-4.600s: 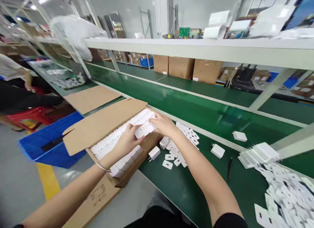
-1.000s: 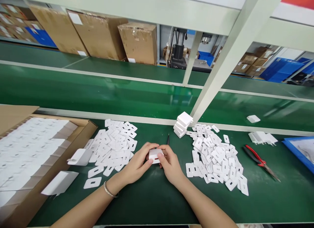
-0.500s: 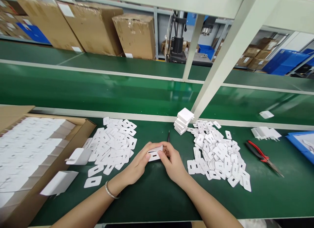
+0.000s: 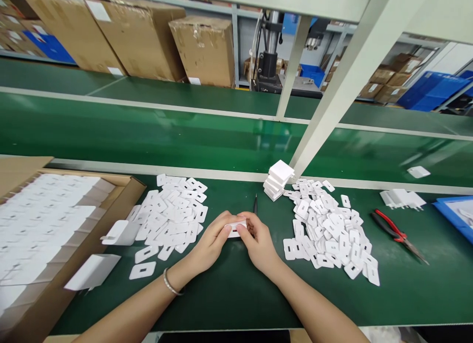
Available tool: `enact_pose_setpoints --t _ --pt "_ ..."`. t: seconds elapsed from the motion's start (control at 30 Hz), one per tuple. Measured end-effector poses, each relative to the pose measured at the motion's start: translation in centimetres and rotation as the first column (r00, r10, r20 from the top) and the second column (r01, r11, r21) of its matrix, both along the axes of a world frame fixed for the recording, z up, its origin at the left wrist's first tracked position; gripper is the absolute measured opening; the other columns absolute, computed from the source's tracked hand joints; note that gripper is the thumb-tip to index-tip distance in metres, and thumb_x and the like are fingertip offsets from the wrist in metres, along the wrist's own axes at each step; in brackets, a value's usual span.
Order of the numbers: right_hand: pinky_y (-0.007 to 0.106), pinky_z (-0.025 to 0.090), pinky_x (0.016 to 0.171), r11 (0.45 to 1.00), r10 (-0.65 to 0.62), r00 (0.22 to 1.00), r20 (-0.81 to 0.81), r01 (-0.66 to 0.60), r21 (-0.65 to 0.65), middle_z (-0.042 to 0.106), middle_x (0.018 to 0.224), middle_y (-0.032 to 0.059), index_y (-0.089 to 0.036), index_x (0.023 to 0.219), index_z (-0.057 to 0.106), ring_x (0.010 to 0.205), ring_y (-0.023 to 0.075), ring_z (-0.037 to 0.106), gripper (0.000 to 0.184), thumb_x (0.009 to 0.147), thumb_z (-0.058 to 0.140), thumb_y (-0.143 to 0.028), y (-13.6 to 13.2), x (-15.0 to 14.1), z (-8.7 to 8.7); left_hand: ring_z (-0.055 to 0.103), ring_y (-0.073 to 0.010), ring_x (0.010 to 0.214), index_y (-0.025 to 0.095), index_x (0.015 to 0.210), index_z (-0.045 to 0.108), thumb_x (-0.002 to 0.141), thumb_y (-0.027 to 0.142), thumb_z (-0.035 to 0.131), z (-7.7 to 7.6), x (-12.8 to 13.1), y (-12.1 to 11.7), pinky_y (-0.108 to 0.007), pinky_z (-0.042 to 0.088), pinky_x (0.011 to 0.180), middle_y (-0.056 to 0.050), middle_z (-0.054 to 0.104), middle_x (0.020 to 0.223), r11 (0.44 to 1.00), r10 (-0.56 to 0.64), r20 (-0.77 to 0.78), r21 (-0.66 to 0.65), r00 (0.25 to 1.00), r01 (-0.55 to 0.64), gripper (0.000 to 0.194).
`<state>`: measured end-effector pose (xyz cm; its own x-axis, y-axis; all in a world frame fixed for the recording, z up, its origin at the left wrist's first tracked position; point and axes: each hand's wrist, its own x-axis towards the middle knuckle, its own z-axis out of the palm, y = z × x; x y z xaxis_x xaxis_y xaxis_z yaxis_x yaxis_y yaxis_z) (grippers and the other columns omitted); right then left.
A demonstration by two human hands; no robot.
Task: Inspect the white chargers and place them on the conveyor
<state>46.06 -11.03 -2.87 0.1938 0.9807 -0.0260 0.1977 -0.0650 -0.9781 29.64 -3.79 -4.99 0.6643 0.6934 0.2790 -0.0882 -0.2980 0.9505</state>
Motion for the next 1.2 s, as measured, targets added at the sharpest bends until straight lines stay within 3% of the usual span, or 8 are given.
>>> enact_pose_setpoints --t 0.13,0.37,0.57,0.8,0.93,1.07,1.13,1.2 --pt "0.028 0.045 0.06 0.999 -0.005 0.997 -0.081 0.002 -0.035 0.064 0.084 0.0018 -0.022 0.114 0.07 0.065 0.0143 0.051 0.055 0.094 0.062 -0.072 0.2 0.4 -0.1 0.059 -0.023 0.115 0.03 0.144 0.058 0.112 0.043 0.041 0.5 -0.3 -0.1 -0.038 0.051 0.1 -0.007 0.063 0.123 0.997 -0.077 -0.053 -0.005 0.996 0.077 0.038" --pt "0.03 0.05 0.07 0.994 0.109 0.991 -0.084 -0.108 0.021 0.069 0.099 0.0045 -0.024 0.122 0.066 0.084 0.0185 0.064 0.047 0.095 0.068 -0.062 -0.1 0.7 0.7 0.056 -0.0207 0.098 0.031 0.14 0.06 0.111 0.044 0.043 0.2 -0.5 -0.1 -0.034 0.05 0.086 -0.006 0.059 0.112 0.997 -0.074 0.012 0.009 0.997 0.073 0.036" --pt "0.033 0.052 0.077 0.988 0.142 0.989 0.035 -0.144 0.062 0.072 0.106 0.0065 -0.024 0.124 0.065 0.092 0.022 0.068 0.045 0.094 0.073 -0.057 -0.1 1.5 1.3 0.058 -0.0207 0.108 0.036 0.147 0.058 0.113 0.045 0.039 1.1 -0.9 0.2 -0.038 0.049 0.1 -0.006 0.054 0.117 0.984 -0.173 0.031 -0.037 0.984 0.174 0.04" --pt "0.031 0.052 0.075 0.973 0.169 0.982 0.088 -0.18 0.144 0.071 0.104 0.0047 -0.025 0.123 0.067 0.086 0.019 0.067 0.036 0.105 0.056 -0.055 -0.1 1.7 1.7 0.056 -0.0189 0.098 0.037 0.142 0.065 0.112 0.043 0.041 0.4 -0.8 0.3 -0.032 0.049 0.088 -0.005 0.054 0.109 0.988 -0.107 0.039 0.115 0.994 0.102 0.038" --pt "0.034 0.054 0.081 0.975 0.137 0.935 0.326 -0.186 0.124 0.072 0.113 0.0059 -0.027 0.128 0.063 0.093 0.0209 0.069 0.031 0.11 0.046 -0.045 -0.4 1.8 2.0 0.059 -0.0199 0.097 0.032 0.144 0.062 0.111 0.045 0.044 -0.2 -0.4 0.6 -0.034 0.052 0.088 -0.006 0.056 0.11 0.981 -0.084 0.006 0.177 0.996 0.082 0.04" --pt "0.042 0.054 0.084 0.934 -0.233 0.738 0.634 -0.012 0.358 0.068 0.113 0.0109 -0.025 0.14 0.054 0.098 0.0265 0.066 0.038 0.105 0.052 -0.041 -0.2 3.2 3.4 0.062 -0.0257 0.113 0.03 0.154 0.047 0.107 0.037 0.053 -0.1 -0.1 1.1 -0.042 0.053 0.1 -0.009 0.061 0.127 0.968 -0.037 -0.127 0.242 0.991 0.067 0.048" --pt "0.048 0.055 0.09 0.824 -0.521 0.576 0.63 0.147 0.547 0.061 0.127 0.0168 -0.021 0.149 0.046 0.111 0.0321 0.062 0.061 0.096 0.065 -0.045 0.4 4.7 4.6 0.061 -0.0292 0.118 0.029 0.156 0.042 0.101 0.031 0.061 0.0 0.0 1.3 -0.047 0.051 0.104 -0.01 0.063 0.131 0.953 0.005 -0.202 0.297 0.979 0.056 0.059" --pt "0.055 0.053 0.101 0.775 -0.613 0.486 0.623 0.215 0.594 0.048 0.146 0.0219 -0.02 0.159 0.033 0.127 0.037 0.056 0.088 0.087 0.075 -0.048 1.4 6.5 5.7 0.06 -0.031 0.119 0.026 0.149 0.046 0.094 0.025 0.067 0.0 0.0 1.4 -0.05 0.05 0.105 -0.01 0.065 0.128 0.932 0.008 -0.264 0.352 0.965 0.089 0.059"
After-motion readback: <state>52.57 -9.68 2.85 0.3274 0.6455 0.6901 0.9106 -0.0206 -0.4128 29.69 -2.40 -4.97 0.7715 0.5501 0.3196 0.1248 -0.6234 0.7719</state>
